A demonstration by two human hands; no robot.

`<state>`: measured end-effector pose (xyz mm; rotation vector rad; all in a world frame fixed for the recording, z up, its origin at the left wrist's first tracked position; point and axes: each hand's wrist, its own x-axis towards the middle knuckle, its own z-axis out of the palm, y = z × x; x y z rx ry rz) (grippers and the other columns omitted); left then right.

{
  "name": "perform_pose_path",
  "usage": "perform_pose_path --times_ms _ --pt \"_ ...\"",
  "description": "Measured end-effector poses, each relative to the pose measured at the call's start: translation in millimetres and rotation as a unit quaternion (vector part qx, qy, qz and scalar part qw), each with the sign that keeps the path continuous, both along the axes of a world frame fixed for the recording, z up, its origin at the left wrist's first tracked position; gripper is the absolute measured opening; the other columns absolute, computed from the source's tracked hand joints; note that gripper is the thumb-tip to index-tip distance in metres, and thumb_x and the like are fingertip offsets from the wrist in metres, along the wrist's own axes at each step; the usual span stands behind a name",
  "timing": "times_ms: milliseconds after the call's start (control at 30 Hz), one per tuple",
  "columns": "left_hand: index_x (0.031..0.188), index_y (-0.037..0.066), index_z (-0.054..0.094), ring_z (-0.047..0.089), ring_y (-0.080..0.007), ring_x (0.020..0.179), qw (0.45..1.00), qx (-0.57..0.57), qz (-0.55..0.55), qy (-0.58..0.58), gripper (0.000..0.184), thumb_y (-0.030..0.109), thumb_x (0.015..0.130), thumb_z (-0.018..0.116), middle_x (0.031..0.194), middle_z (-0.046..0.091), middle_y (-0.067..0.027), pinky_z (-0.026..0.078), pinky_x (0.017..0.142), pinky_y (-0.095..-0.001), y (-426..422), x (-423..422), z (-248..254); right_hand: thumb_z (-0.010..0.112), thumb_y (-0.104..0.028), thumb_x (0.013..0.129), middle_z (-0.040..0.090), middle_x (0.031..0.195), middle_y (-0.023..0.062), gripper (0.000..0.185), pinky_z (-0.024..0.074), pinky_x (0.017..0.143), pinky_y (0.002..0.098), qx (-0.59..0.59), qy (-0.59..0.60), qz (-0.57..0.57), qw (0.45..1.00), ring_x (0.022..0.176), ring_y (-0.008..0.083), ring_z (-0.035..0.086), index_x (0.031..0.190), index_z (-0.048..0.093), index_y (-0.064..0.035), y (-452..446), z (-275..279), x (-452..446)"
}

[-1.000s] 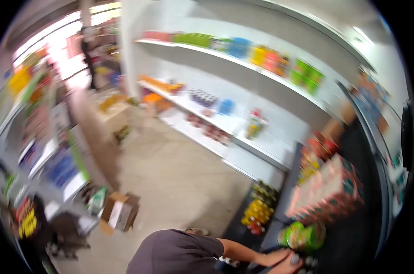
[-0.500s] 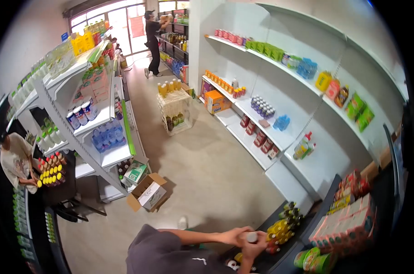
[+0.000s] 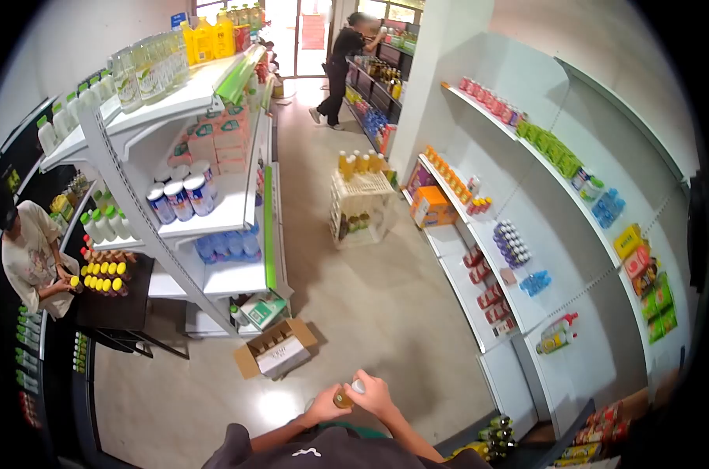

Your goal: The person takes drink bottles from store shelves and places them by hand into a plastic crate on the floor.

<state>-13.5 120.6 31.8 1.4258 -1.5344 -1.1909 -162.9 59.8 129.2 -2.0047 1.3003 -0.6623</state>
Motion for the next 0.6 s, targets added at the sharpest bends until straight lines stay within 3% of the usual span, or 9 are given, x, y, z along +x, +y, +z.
perform_pose_path --times_ms 167,333,433,533,600 --pt "0.091 0.004 0.05 0.057 -0.0371 0.088 1.0 -0.012 -0.017 0.014 0.05 0.033 0.062 0.079 0.093 0.059 -0.0177 0.046 0.075 -0.0419 -75 -15 -3 0.069 -0.03 0.075 0.059 0.063 0.0175 0.028 0.0464 0.054 0.0419 0.011 -0.014 -0.024 1.0 0.062 0.0376 0.061 0.079 0.055 -0.006 -69 -14 -19" --pt "0.091 0.004 0.05 0.057 -0.0378 0.089 0.99 -0.021 -0.111 -0.084 0.053 0.037 0.061 0.078 0.093 0.06 -0.0179 0.046 0.075 -0.043 -182 -82 -22 0.071 -0.023 0.073 0.057 0.059 0.0175 0.025 0.0455 0.052 0.039 -0.003 -0.031 -0.202 0.979 0.056 0.0325 0.061 0.076 0.055 -0.0042 -137 -44 -88" --pt "0.092 0.004 0.051 0.058 -0.0384 0.09 0.982 -0.009 -0.154 -0.106 0.052 0.036 0.061 0.077 0.092 0.06 -0.019 0.046 0.075 -0.0444 -240 -137 -30 0.071 -0.02 0.073 0.056 0.057 0.0169 0.024 0.0452 0.051 0.0379 -0.033 -0.074 -0.243 0.967 0.054 0.0296 0.06 0.074 0.054 -0.003 -188 -62 -143" --pt "0.092 0.004 0.051 0.058 -0.0394 0.088 0.975 0.015 -0.187 -0.122 0.049 0.035 0.062 0.075 0.092 0.06 -0.0206 0.046 0.075 -0.0458 -313 -191 -28 0.07 -0.02 0.073 0.056 0.058 0.0166 0.024 0.045 0.051 0.0384 -0.087 -0.079 -0.229 0.966 0.053 0.0299 0.059 0.072 0.053 -0.0021 -246 -73 -201" --pt "0.094 0.004 0.052 0.059 -0.0398 0.086 0.974 0.045 -0.186 -0.119 0.049 0.035 0.063 0.074 0.09 0.061 -0.0204 0.046 0.075 -0.046 -342 -209 -17 0.07 -0.02 0.073 0.056 0.058 0.0168 0.024 0.0451 0.051 0.0391 -0.04 -0.087 -0.223 0.97 0.054 0.0309 0.06 0.072 0.054 -0.0021 -284 -62 -221"
